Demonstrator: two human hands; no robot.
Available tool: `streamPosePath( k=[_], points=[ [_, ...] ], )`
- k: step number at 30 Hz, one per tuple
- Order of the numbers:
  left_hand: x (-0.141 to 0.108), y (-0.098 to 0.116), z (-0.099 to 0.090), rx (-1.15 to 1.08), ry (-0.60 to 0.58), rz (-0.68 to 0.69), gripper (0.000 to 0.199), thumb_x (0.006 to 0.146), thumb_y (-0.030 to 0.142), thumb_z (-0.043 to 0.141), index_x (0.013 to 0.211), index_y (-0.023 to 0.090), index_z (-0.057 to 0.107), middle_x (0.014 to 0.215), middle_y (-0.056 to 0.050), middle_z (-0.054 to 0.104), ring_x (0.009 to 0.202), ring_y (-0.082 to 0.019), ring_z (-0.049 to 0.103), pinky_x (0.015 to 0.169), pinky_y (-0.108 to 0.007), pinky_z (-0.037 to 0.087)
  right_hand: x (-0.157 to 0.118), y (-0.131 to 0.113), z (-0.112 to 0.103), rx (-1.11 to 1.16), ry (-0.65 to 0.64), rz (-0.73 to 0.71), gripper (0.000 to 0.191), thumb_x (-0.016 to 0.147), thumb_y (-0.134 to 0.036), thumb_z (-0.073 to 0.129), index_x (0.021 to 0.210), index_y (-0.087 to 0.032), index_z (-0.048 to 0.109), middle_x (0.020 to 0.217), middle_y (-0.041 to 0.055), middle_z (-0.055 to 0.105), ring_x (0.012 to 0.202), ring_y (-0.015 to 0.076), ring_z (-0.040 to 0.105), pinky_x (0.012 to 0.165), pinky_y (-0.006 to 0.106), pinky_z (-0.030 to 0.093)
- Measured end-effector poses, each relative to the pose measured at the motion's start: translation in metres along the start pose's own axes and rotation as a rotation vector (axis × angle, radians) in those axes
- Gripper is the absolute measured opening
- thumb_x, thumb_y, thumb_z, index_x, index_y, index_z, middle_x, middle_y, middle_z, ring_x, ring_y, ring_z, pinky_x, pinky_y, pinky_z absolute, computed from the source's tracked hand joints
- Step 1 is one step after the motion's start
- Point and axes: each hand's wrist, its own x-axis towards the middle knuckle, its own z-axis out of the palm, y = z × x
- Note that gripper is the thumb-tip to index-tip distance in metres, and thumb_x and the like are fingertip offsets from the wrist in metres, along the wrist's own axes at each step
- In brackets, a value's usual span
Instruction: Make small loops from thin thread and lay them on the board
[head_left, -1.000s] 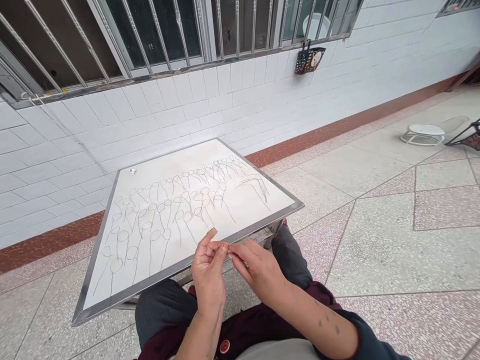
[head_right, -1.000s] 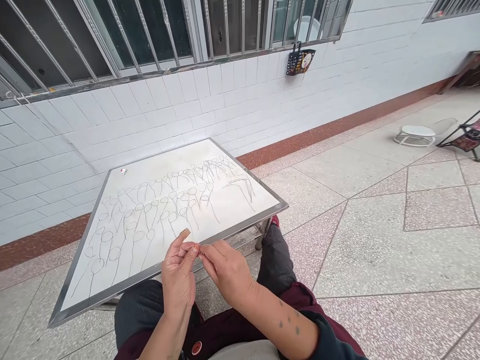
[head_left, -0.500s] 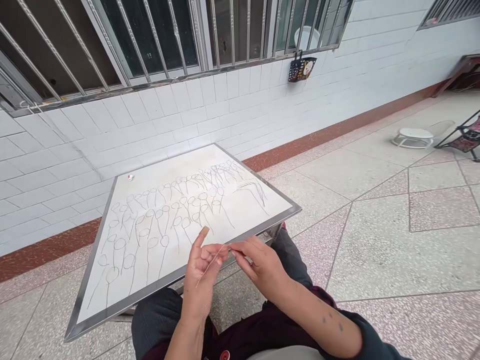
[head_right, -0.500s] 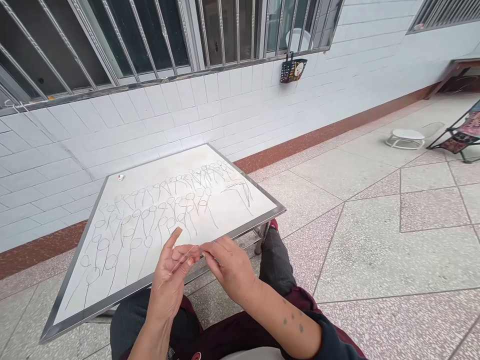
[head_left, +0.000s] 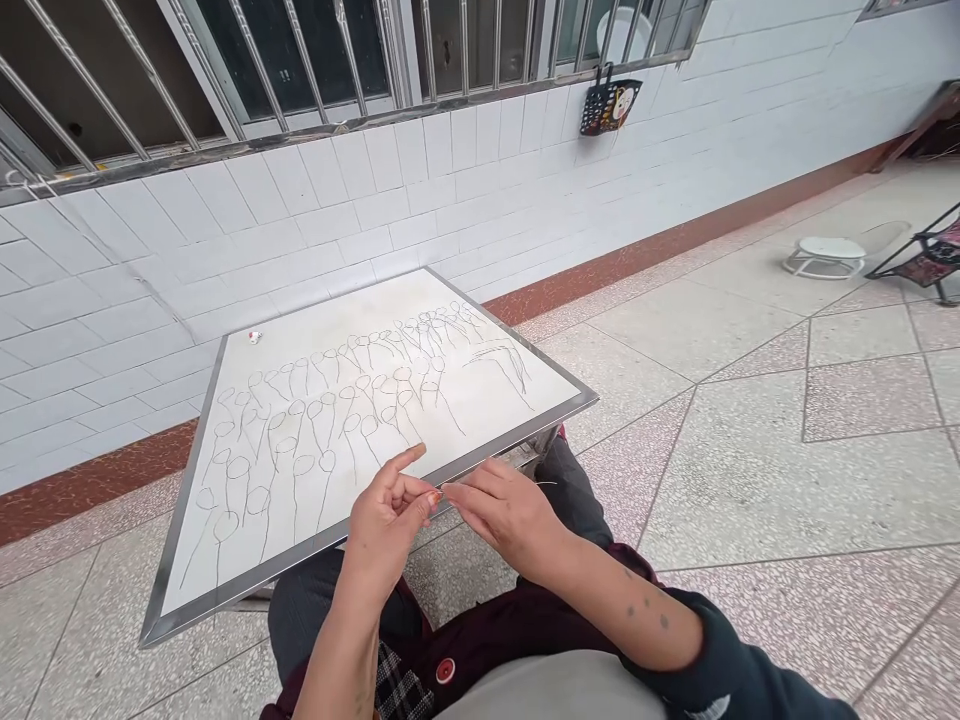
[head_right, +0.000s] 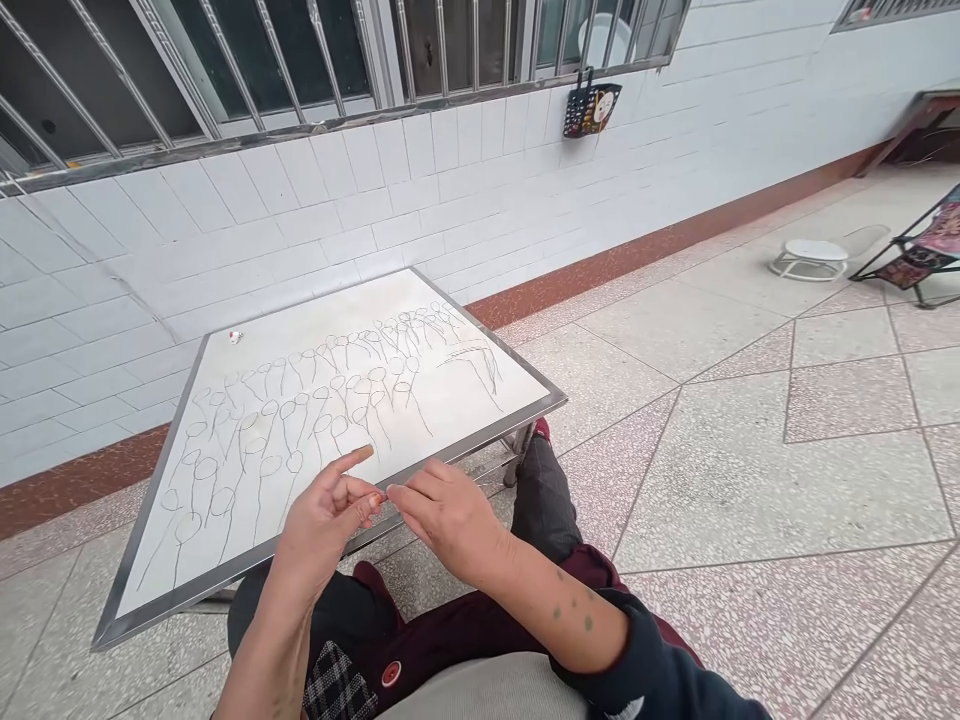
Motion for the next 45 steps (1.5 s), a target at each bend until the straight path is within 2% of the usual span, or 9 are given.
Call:
streamPosePath(
  k=[5,11,15,21,25,29,32,36,45],
  points=[
    [-0.002,-0.007,0.008,-0.045,0.112,0.005,0.05,0.074,0.026,0.067,0.123,0.021,0.056,0.065,0.002,0.06,0.065,-0.015,0.056,0.065,-0.028,0.049,-0.001,0.001,0.002,-0.014,-0.031,-0.015,0.018,0.092,-0.009,0.043,0.098,-0.016,0.059,0.072,0.0034,0.057,0.066,0.016,0.047,0.063,0.03,0.04],
    [0.0,-0.018,0.013,-0.074,0.176,0.01,0.046,0.072,0.026,0.068,0.117,0.019,0.06,0.066,0.002,0.063,0.062,-0.013,0.056,0.066,-0.028,0.051,-0.002,-0.005,0.011,-0.074,-0.097,-0.02,0.024,0.093,-0.009,0.037,0.083,-0.015,0.058,0.07,0.0037,0.054,0.062,0.0163,0.041,0.06,0.032,0.036],
    [0.002,-0.02,0.01,-0.079,0.179,0.003,0.046,0.071,0.026,0.068,0.115,0.018,0.061,0.066,0.002,0.064,0.062,-0.013,0.057,0.066,-0.028,0.051,-0.005,-0.008,0.018,-0.084,-0.04,0.044,0.023,0.094,-0.01,0.038,0.087,-0.014,0.059,0.068,0.004,0.054,0.064,0.0172,0.043,0.06,0.031,0.037],
    [0.0,-0.014,0.007,-0.052,0.144,0.032,0.047,0.074,0.027,0.066,0.12,0.021,0.057,0.069,0.003,0.063,0.064,-0.012,0.057,0.067,-0.026,0.05,-0.006,-0.007,0.017,0.055,0.022,0.109,0.012,0.092,-0.014,0.047,0.098,-0.015,0.058,0.078,0.0048,0.06,0.071,0.0174,0.05,0.064,0.03,0.042],
    [-0.001,-0.019,0.011,-0.09,0.132,0.055,0.048,0.075,0.027,0.066,0.121,0.022,0.057,0.07,0.002,0.063,0.065,-0.012,0.057,0.068,-0.025,0.049,-0.007,-0.008,0.012,0.048,0.0,0.121,0.017,0.092,-0.01,0.043,0.096,-0.016,0.059,0.072,0.004,0.057,0.07,0.0179,0.05,0.063,0.03,0.042],
    [-0.002,-0.021,0.012,-0.106,0.12,0.051,0.046,0.077,0.026,0.065,0.121,0.021,0.056,0.073,0.001,0.064,0.067,-0.012,0.057,0.071,-0.026,0.048,-0.008,-0.008,0.014,0.082,0.035,0.139,0.017,0.093,-0.011,0.042,0.097,-0.016,0.059,0.071,0.0038,0.056,0.068,0.0175,0.048,0.062,0.03,0.043],
    [-0.004,-0.019,0.012,-0.097,0.127,0.03,0.044,0.078,0.026,0.064,0.121,0.022,0.055,0.074,0.002,0.063,0.067,-0.012,0.057,0.072,-0.027,0.049,-0.011,-0.006,0.018,0.163,0.046,0.153,0.014,0.093,-0.016,0.046,0.101,-0.017,0.057,0.078,0.0052,0.058,0.073,0.0184,0.051,0.065,0.032,0.046],
    [-0.007,-0.014,0.012,-0.096,0.15,0.022,0.041,0.078,0.025,0.063,0.119,0.022,0.056,0.074,0.002,0.061,0.067,-0.012,0.056,0.071,-0.026,0.048,-0.014,-0.006,0.02,0.207,0.026,0.16,0.019,0.093,-0.015,0.045,0.109,-0.017,0.055,0.083,0.0066,0.06,0.077,0.0192,0.053,0.068,0.033,0.048],
    [-0.011,-0.01,0.016,-0.099,0.191,0.03,0.039,0.078,0.024,0.063,0.116,0.021,0.057,0.073,0.003,0.061,0.067,-0.012,0.056,0.07,-0.026,0.047,-0.016,-0.013,0.018,0.322,0.074,0.255,0.027,0.093,-0.013,0.042,0.114,-0.019,0.059,0.077,0.0052,0.059,0.071,0.0164,0.055,0.063,0.029,0.05]
  ],
)
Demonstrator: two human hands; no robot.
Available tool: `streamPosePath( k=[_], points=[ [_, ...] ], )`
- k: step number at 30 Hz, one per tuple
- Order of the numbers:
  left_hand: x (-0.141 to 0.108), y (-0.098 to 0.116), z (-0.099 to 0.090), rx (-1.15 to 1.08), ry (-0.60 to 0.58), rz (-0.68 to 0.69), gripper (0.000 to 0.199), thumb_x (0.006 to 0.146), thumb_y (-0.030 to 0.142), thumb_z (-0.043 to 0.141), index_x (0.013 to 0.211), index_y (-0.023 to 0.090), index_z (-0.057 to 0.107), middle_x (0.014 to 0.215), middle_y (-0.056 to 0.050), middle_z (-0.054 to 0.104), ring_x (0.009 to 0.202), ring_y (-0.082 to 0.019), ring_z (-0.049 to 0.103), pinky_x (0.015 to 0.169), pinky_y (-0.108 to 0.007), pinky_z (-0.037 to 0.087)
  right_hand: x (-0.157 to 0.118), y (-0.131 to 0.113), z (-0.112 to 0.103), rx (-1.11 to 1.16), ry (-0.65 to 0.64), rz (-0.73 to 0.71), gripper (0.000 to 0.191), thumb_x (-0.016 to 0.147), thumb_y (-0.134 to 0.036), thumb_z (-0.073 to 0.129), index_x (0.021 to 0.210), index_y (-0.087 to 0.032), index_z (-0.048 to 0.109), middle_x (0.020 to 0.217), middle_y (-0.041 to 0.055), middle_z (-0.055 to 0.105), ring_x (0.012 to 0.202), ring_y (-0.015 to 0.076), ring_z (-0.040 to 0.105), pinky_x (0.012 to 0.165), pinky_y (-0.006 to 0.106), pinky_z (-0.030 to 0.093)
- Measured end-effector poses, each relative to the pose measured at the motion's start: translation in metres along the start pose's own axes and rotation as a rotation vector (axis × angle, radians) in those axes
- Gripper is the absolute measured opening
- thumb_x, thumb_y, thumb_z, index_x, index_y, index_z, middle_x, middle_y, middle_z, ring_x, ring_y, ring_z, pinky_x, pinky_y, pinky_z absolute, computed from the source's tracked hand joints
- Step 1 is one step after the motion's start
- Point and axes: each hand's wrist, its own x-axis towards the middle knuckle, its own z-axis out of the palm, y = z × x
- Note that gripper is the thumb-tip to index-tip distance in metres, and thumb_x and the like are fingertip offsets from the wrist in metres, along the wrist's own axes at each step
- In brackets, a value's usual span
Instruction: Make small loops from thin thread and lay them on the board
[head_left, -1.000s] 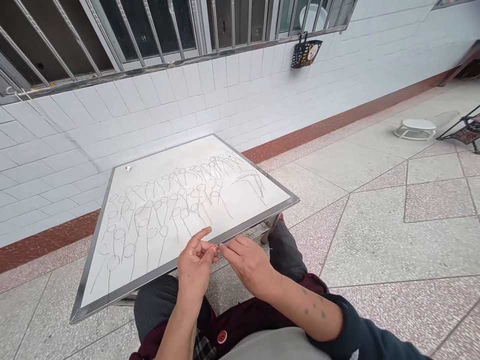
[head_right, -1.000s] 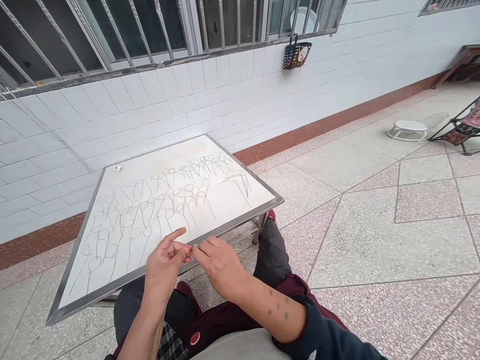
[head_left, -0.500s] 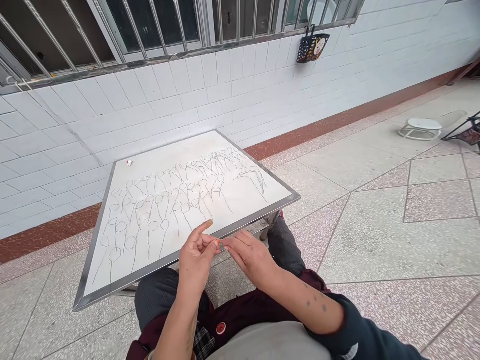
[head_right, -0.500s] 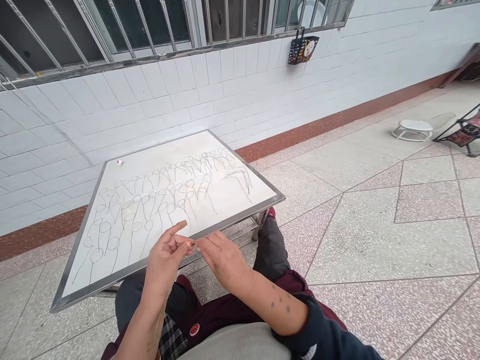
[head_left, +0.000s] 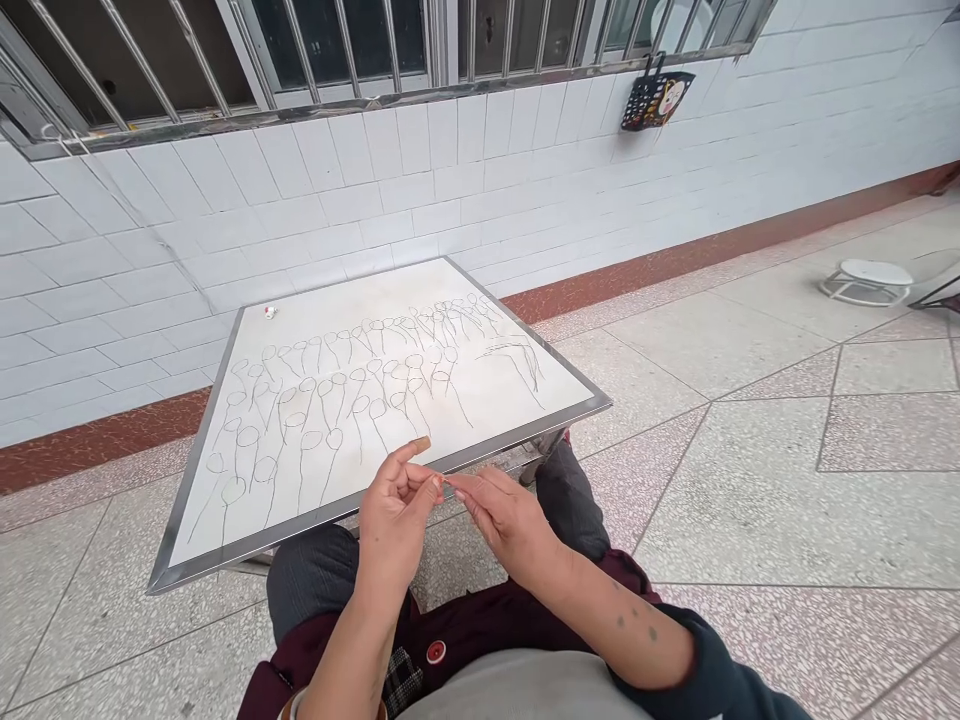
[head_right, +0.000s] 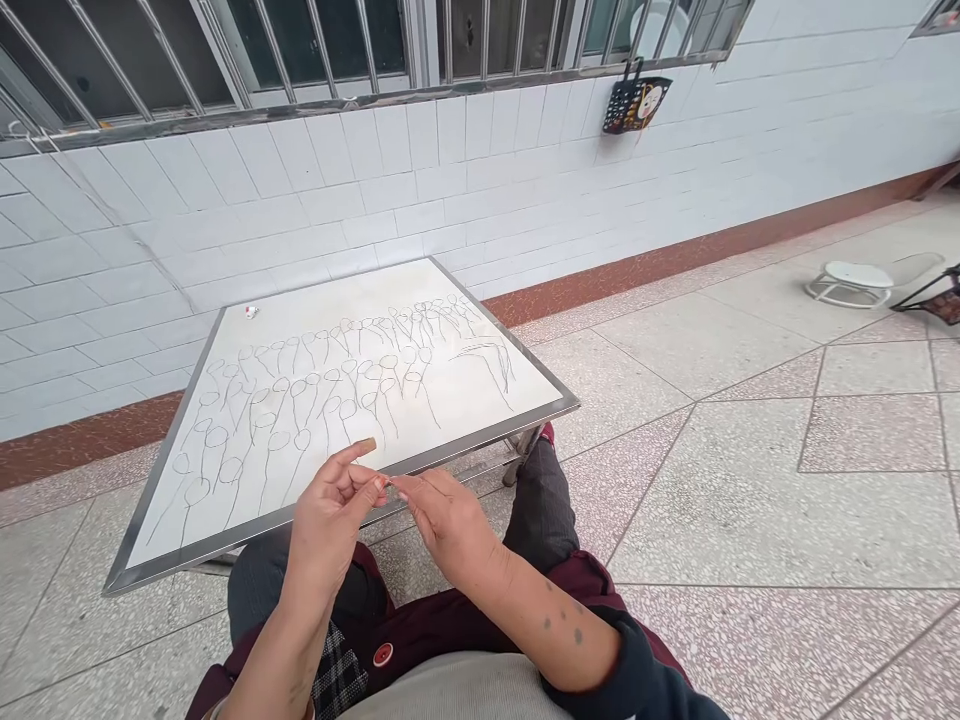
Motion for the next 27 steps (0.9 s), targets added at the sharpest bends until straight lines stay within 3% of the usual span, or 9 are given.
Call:
streamPosePath(
  k=[5,14,21,27],
  points=[
    [0.0,-0.002,0.001,-0.027,0.005,-0.016,0.038,0.077,0.025,0.063,0.114,0.02,0.057,0.074,0.002,0.061,0.067,-0.012,0.056,0.071,-0.027,0.048,-0.003,0.001,0.006,0.151,0.013,0.078,0.027,0.094,-0.015,0.041,0.114,-0.022,0.059,0.077,0.0032,0.055,0.059,0.0115,0.052,0.051,0.023,0.05],
    [0.004,-0.004,-0.009,0.031,0.04,0.013,0.035,0.077,0.025,0.061,0.112,0.021,0.059,0.07,0.003,0.059,0.067,-0.013,0.055,0.072,-0.027,0.046,-0.006,0.005,0.011,0.04,-0.098,0.086,0.03,0.094,-0.015,0.039,0.12,-0.02,0.055,0.087,0.008,0.059,0.076,0.018,0.057,0.069,0.033,0.052],
    [0.004,-0.006,-0.011,0.019,0.016,0.007,0.037,0.077,0.027,0.063,0.113,0.021,0.059,0.072,0.003,0.06,0.067,-0.013,0.056,0.071,-0.027,0.047,-0.009,0.005,0.014,0.163,-0.053,0.142,0.027,0.094,-0.015,0.039,0.111,-0.019,0.059,0.081,0.0053,0.056,0.066,0.0138,0.056,0.055,0.025,0.05],
    [0.003,-0.004,-0.011,0.027,0.034,-0.007,0.037,0.075,0.027,0.064,0.111,0.02,0.06,0.071,0.003,0.059,0.067,-0.012,0.056,0.07,-0.026,0.047,-0.01,0.006,0.012,0.093,-0.064,0.093,0.026,0.093,-0.015,0.042,0.112,-0.02,0.058,0.086,0.0061,0.061,0.075,0.0163,0.057,0.067,0.029,0.05]
  ],
)
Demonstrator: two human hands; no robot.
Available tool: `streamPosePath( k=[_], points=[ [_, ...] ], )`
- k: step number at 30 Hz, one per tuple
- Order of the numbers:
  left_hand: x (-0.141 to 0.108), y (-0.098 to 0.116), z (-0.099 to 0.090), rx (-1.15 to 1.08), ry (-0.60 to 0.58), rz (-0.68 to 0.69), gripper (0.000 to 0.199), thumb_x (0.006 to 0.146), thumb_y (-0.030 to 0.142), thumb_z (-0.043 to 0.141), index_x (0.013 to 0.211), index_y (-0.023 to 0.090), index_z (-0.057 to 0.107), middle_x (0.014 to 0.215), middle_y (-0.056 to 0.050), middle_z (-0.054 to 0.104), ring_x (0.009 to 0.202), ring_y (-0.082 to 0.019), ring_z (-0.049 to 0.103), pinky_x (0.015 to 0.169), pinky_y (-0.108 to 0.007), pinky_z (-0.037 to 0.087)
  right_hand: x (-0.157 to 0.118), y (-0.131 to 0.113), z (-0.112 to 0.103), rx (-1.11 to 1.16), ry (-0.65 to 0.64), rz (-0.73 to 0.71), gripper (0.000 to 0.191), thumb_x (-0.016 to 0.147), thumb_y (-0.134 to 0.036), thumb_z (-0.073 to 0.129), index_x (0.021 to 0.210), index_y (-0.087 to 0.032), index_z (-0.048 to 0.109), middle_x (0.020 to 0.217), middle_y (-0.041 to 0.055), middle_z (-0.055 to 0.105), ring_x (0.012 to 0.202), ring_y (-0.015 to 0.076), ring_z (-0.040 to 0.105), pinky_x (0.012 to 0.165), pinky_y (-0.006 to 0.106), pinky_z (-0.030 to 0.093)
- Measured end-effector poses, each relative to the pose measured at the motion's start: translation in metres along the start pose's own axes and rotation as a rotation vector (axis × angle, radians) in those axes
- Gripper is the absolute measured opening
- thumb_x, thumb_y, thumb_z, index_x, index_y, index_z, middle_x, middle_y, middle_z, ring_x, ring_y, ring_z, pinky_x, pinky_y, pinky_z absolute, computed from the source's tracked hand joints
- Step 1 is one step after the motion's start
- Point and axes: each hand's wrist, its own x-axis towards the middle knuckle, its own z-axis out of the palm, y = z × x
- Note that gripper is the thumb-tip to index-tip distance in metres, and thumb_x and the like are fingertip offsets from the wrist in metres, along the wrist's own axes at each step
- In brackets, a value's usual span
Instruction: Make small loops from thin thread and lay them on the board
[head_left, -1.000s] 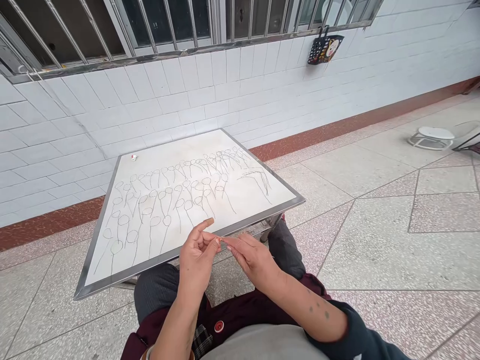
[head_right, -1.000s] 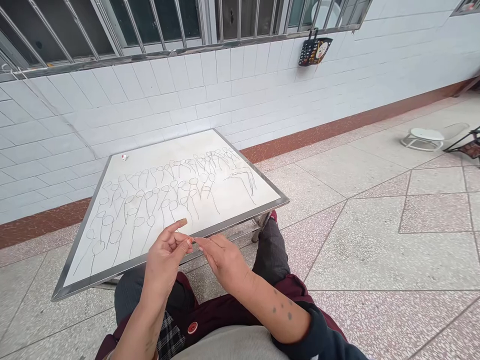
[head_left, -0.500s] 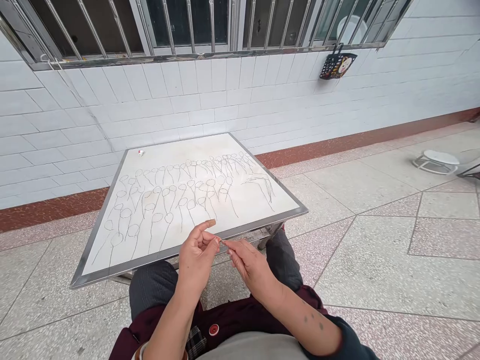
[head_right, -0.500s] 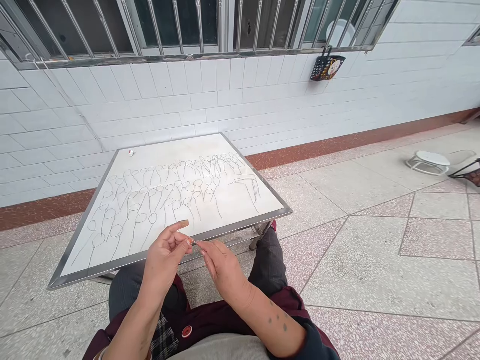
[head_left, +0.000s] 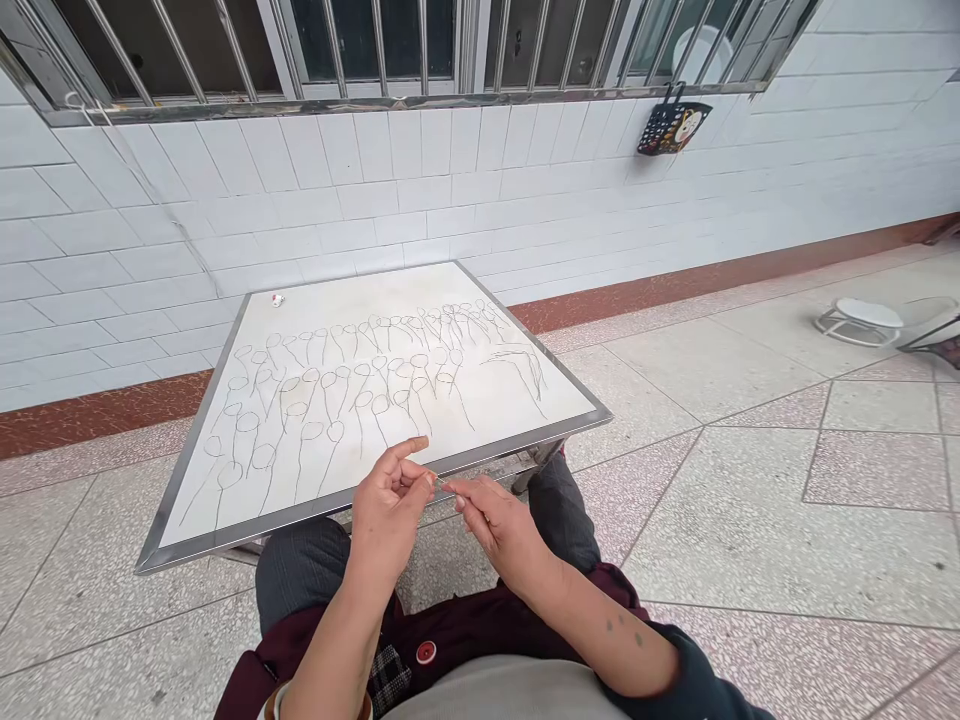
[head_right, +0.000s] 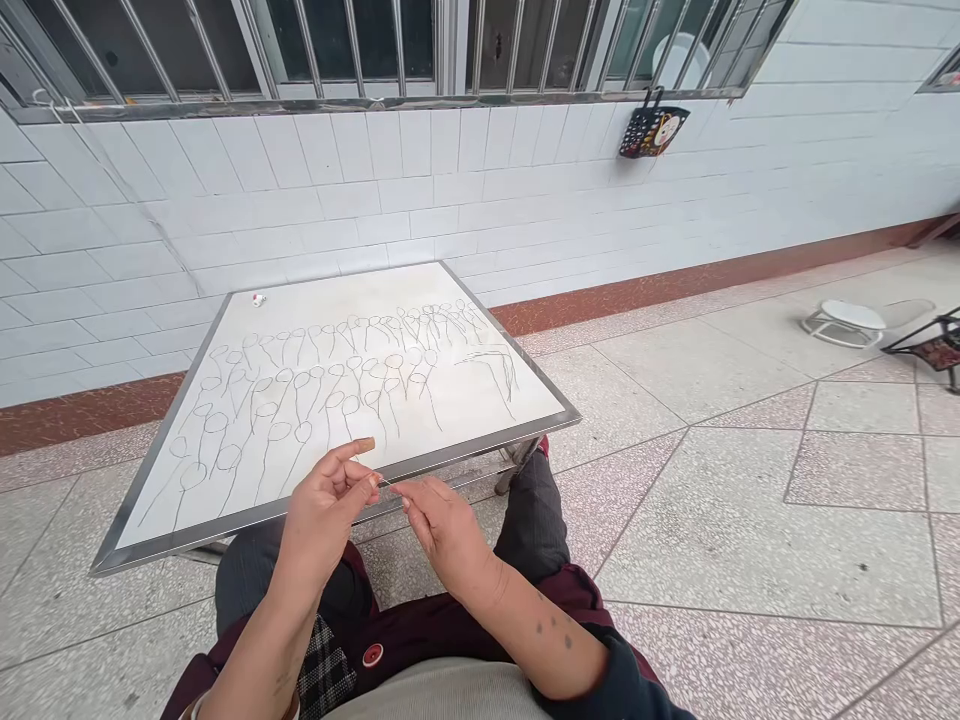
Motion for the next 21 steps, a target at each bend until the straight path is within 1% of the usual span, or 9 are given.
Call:
streamPosePath(
  k=[5,11,16,21],
  points=[
    [-0.0003,-0.0014,-0.001,-0.028,-0.024,0.001,0.038,0.075,0.029,0.064,0.111,0.02,0.061,0.071,0.002,0.06,0.067,-0.013,0.057,0.069,-0.027,0.047,0.0001,0.0003,0.0,0.011,0.002,0.029,0.025,0.094,-0.018,0.04,0.107,-0.02,0.061,0.078,0.0044,0.059,0.067,0.0146,0.056,0.062,0.027,0.05],
    [0.0012,0.0021,-0.0022,-0.012,0.024,0.01,0.038,0.075,0.029,0.064,0.111,0.021,0.061,0.072,0.002,0.06,0.067,-0.013,0.056,0.071,-0.027,0.046,-0.001,-0.0008,-0.0024,-0.02,-0.026,0.01,0.025,0.094,-0.017,0.04,0.109,-0.019,0.06,0.085,0.0069,0.063,0.077,0.0168,0.06,0.067,0.029,0.051],
    [0.0008,0.0012,-0.004,-0.012,0.009,0.006,0.036,0.076,0.029,0.064,0.111,0.021,0.061,0.072,0.002,0.06,0.068,-0.013,0.056,0.071,-0.027,0.047,-0.0029,0.001,-0.0038,-0.002,-0.022,0.04,0.023,0.094,-0.017,0.041,0.104,-0.02,0.062,0.084,0.0055,0.063,0.075,0.0161,0.059,0.068,0.029,0.05],
    [0.0015,0.0023,-0.0078,0.013,0.023,0.021,0.035,0.078,0.029,0.063,0.112,0.022,0.061,0.072,0.002,0.06,0.072,-0.013,0.057,0.074,-0.027,0.046,-0.0079,0.0054,-0.0021,0.034,-0.029,0.072,0.025,0.095,-0.02,0.04,0.11,-0.02,0.06,0.084,0.0049,0.064,0.076,0.0151,0.06,0.071,0.028,0.051]
  ],
)
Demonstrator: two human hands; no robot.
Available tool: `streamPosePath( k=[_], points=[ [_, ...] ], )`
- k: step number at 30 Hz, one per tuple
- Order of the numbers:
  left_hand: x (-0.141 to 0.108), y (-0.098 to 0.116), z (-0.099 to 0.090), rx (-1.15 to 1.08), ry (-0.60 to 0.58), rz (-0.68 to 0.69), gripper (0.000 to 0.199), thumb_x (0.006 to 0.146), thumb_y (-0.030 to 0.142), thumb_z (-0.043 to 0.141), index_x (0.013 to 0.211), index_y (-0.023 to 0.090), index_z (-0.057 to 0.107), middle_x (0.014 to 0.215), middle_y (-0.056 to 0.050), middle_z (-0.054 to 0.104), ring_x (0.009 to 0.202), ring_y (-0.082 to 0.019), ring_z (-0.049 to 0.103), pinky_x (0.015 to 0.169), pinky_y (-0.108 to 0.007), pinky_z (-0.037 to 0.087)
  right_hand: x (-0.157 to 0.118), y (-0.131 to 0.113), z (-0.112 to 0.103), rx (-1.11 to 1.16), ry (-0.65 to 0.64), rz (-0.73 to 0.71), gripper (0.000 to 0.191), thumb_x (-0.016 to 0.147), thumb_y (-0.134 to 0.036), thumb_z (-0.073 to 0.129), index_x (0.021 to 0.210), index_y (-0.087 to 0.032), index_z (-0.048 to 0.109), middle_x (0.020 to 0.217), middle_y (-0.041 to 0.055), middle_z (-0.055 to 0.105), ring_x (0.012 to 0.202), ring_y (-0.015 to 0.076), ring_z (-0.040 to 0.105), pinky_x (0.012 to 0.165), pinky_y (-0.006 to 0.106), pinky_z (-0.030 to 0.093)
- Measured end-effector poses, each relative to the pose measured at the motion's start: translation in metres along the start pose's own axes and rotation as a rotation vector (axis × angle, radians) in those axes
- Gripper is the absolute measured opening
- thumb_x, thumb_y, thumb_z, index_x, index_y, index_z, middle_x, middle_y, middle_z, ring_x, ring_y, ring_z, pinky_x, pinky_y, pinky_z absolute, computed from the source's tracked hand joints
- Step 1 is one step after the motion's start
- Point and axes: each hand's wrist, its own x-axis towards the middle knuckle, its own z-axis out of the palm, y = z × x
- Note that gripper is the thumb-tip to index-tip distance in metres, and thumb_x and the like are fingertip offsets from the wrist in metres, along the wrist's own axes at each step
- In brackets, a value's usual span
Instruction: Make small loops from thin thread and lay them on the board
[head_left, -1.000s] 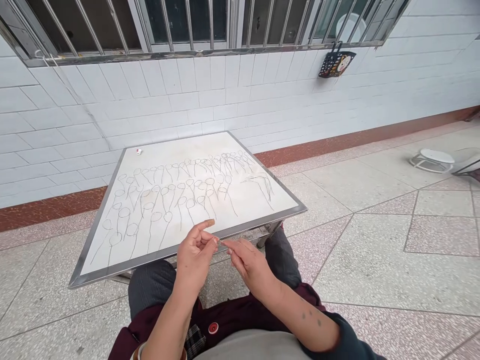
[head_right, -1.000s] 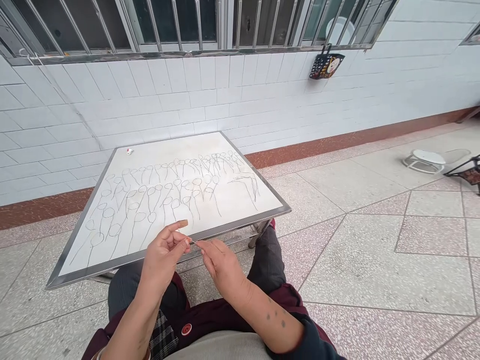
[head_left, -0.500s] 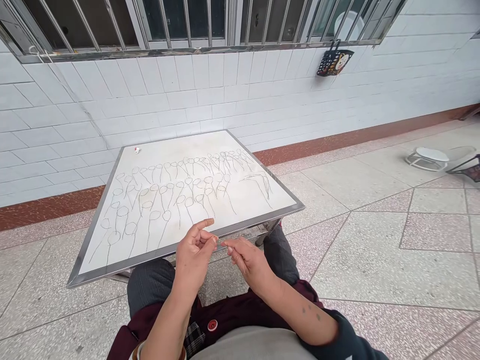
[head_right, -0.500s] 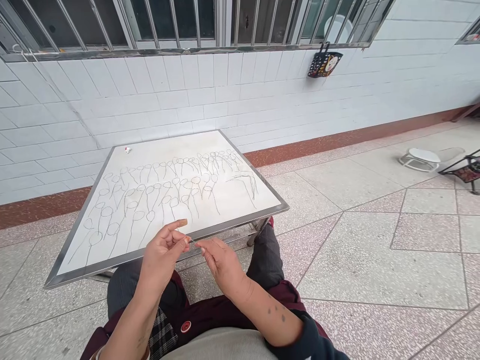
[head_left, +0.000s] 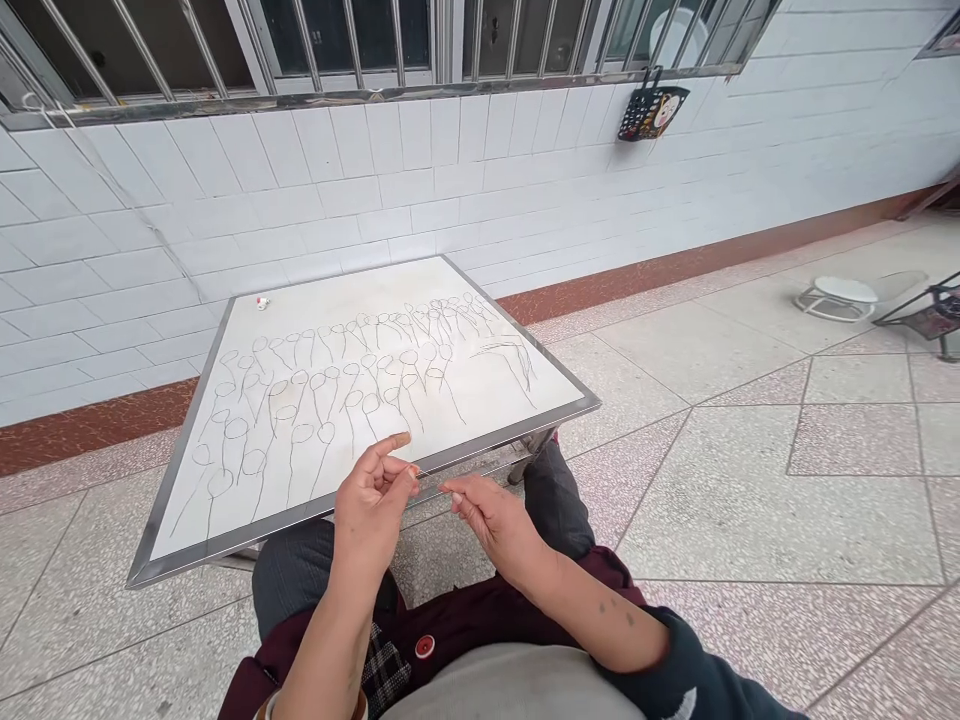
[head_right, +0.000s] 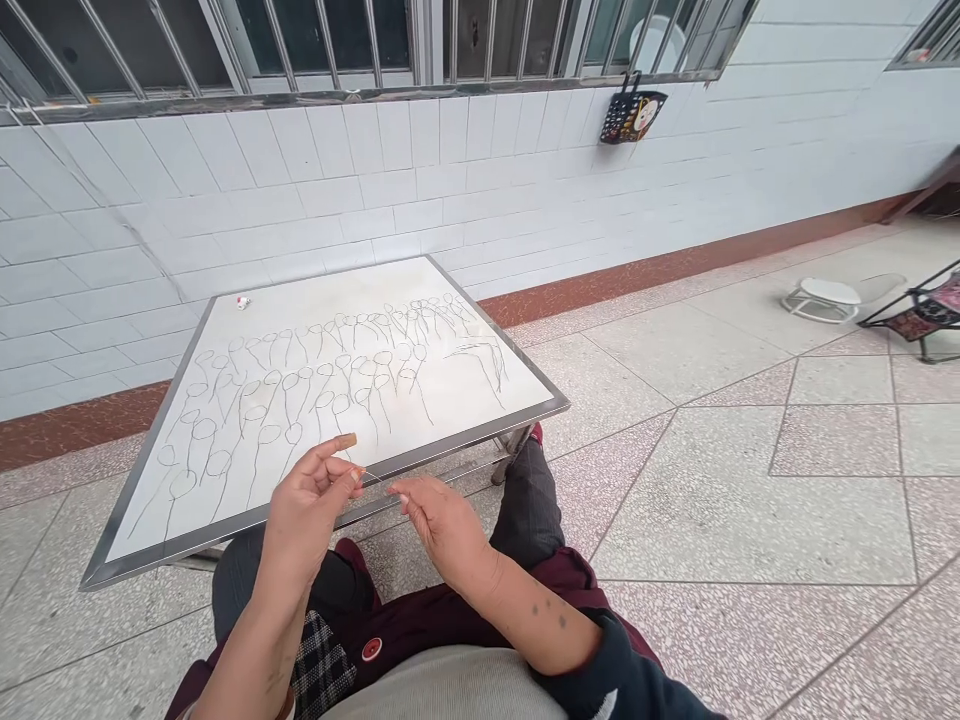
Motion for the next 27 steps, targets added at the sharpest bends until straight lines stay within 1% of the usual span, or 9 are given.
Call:
streamPosePath(
  k=[2,7,12,16,18,21,27],
  points=[
    [0.001,0.0,-0.002,0.018,0.025,0.008,0.036,0.077,0.029,0.063,0.112,0.022,0.061,0.072,0.002,0.061,0.073,-0.013,0.057,0.075,-0.027,0.046,-0.002,0.002,0.001,-0.007,-0.001,-0.002,0.025,0.095,-0.021,0.04,0.111,-0.02,0.06,0.082,0.0046,0.064,0.076,0.0151,0.06,0.071,0.028,0.051],
    [0.003,0.001,-0.005,0.014,0.048,0.005,0.038,0.074,0.028,0.067,0.111,0.021,0.062,0.073,0.002,0.061,0.069,-0.013,0.057,0.072,-0.028,0.048,-0.003,0.004,0.001,-0.004,0.001,0.011,0.027,0.096,-0.023,0.037,0.105,-0.02,0.062,0.073,0.0028,0.061,0.067,0.0135,0.058,0.062,0.024,0.05],
    [0.005,0.008,-0.007,0.007,0.085,-0.002,0.04,0.072,0.028,0.069,0.11,0.019,0.062,0.073,0.001,0.062,0.07,-0.014,0.057,0.074,-0.03,0.05,-0.004,0.006,-0.001,-0.039,0.007,-0.011,0.026,0.096,-0.023,0.037,0.108,-0.019,0.06,0.073,0.0027,0.063,0.071,0.0144,0.06,0.068,0.027,0.051],
    [0.006,0.011,-0.008,0.016,0.109,0.001,0.04,0.07,0.027,0.069,0.109,0.02,0.064,0.071,0.003,0.062,0.069,-0.013,0.057,0.073,-0.028,0.05,-0.007,0.009,-0.001,-0.069,-0.017,0.002,0.025,0.096,-0.023,0.036,0.102,-0.019,0.06,0.068,0.0015,0.06,0.061,0.0137,0.057,0.06,0.025,0.048],
    [0.006,0.011,-0.008,0.015,0.108,-0.003,0.04,0.07,0.027,0.07,0.109,0.02,0.064,0.071,0.003,0.062,0.069,-0.013,0.057,0.072,-0.027,0.05,-0.008,0.01,-0.002,-0.049,-0.008,0.023,0.026,0.097,-0.024,0.035,0.099,-0.02,0.06,0.068,0.0009,0.059,0.06,0.013,0.056,0.058,0.024,0.047],
    [0.007,0.011,-0.009,0.024,0.125,-0.004,0.041,0.069,0.028,0.071,0.109,0.02,0.065,0.071,0.003,0.063,0.067,-0.012,0.058,0.073,-0.028,0.051,-0.008,0.014,-0.003,-0.011,-0.014,0.049,0.025,0.097,-0.025,0.036,0.101,-0.02,0.059,0.07,0.0009,0.06,0.062,0.0125,0.056,0.059,0.023,0.047],
    [0.01,0.012,-0.014,0.029,0.195,0.018,0.039,0.068,0.025,0.072,0.106,0.02,0.066,0.07,0.003,0.063,0.064,-0.011,0.058,0.074,-0.029,0.052,-0.015,0.017,-0.004,0.062,-0.042,0.029,0.029,0.098,-0.028,0.032,0.105,-0.02,0.059,0.071,0.0015,0.061,0.06,0.0121,0.055,0.058,0.023,0.048]
  ],
)
